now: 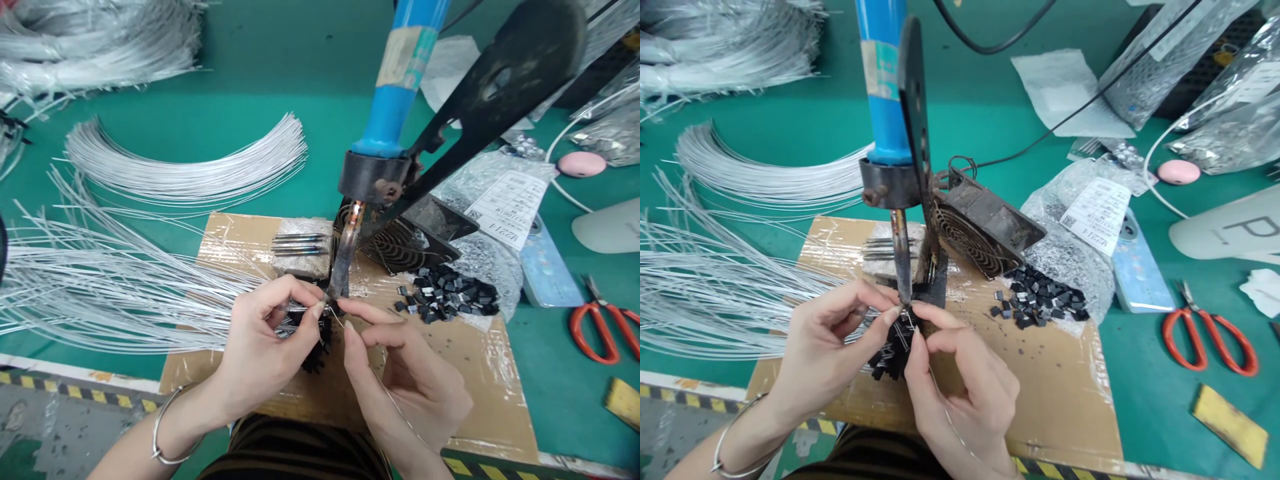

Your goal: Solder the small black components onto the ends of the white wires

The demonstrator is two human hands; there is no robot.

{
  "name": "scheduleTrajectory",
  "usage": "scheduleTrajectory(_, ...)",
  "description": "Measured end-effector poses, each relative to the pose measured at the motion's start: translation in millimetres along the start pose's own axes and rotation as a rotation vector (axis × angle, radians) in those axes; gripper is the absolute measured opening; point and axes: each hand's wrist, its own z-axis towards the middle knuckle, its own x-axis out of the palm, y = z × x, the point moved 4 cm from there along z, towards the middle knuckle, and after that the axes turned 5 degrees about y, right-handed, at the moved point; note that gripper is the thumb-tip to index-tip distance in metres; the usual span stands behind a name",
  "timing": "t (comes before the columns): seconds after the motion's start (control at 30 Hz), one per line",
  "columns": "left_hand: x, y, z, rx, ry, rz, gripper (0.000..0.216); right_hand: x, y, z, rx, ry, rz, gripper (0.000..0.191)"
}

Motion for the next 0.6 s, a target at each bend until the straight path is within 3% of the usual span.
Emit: scheduleTrajectory(0.6,0.5,-0.3,-1.4,0.005,0.003,0.000,0.014,-0.3,0.4,0.7,-0.035,-0.015,-0.067,0.021)
